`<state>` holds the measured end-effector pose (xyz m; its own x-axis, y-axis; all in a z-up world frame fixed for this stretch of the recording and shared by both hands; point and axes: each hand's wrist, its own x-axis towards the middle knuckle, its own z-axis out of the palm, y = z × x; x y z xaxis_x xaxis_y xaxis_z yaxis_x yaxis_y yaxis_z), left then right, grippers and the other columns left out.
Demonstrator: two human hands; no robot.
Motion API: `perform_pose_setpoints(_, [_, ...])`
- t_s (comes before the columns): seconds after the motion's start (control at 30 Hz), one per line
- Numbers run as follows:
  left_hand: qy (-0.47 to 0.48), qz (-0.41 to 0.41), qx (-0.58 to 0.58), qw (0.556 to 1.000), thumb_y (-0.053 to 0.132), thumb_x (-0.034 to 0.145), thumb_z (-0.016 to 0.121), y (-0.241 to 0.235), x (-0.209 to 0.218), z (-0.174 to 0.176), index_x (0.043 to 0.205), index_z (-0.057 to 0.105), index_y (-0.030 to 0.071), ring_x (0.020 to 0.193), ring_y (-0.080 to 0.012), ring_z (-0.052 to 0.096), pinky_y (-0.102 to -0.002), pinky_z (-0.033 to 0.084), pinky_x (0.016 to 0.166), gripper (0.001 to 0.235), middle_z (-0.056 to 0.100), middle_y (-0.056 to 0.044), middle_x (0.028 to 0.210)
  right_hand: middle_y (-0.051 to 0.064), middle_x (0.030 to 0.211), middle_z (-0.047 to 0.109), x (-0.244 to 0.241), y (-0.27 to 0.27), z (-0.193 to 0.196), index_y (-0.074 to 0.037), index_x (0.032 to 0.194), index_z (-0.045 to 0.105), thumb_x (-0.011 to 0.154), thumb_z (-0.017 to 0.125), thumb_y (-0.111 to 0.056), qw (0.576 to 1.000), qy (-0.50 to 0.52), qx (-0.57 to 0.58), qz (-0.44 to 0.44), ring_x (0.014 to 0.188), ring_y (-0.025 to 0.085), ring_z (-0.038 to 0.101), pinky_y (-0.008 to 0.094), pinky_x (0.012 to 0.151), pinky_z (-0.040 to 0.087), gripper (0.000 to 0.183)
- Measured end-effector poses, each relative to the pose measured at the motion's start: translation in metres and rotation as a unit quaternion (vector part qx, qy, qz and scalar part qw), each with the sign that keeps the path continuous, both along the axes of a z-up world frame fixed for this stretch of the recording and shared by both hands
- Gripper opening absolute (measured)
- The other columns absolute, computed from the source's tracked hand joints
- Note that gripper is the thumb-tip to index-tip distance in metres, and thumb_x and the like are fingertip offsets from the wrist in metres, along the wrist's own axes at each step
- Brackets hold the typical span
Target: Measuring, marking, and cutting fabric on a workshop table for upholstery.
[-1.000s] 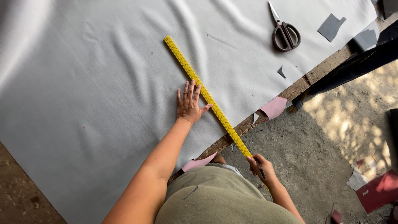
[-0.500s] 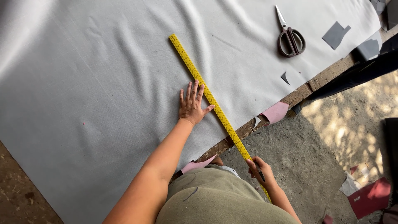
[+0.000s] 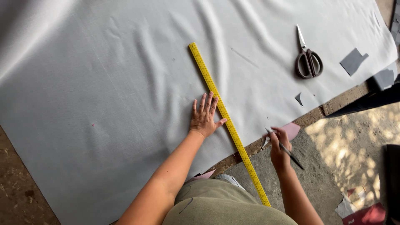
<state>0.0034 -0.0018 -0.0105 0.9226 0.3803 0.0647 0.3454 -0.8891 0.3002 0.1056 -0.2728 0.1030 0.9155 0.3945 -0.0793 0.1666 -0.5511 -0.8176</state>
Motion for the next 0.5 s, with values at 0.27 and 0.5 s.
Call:
perform_pose_setpoints(0.27, [0.022, -0.006, -0.027, 0.999, 0.083, 0.091, 0.032, 0.003, -0.001, 0.015, 0.166, 0.011, 0.017, 0.159, -0.0354, 0.007, -0.062, 0.006, 0.122, 0.102, 0.002, -0.012, 0.174, 0.023, 0.095, 0.075, 0.067, 0.207, -0.022, 0.005, 0.114, 0.069, 0.095, 0.076, -0.005, 0.972, 0.070, 0.189, 0.123, 0.089, 0.028, 0.074, 0.039, 0.081, 0.061, 0.023])
perform_pose_setpoints(0.5, [0.087, -0.027, -0.104, 0.990, 0.077, 0.093, 0.033, 0.009, -0.001, 0.035, 0.166, 0.002, 0.016, 0.159, -0.0351, -0.001, -0.062, -0.001, 0.122, 0.100, -0.007, -0.012, 0.174, 0.010, 0.075, 0.074, 0.093, 0.275, -0.069, -0.004, 0.104, 0.073, 0.101, 0.069, -0.015, 0.986, 0.021, 0.063, 0.151, 0.063, 0.017, 0.065, 0.029, 0.061, 0.053, 0.012])
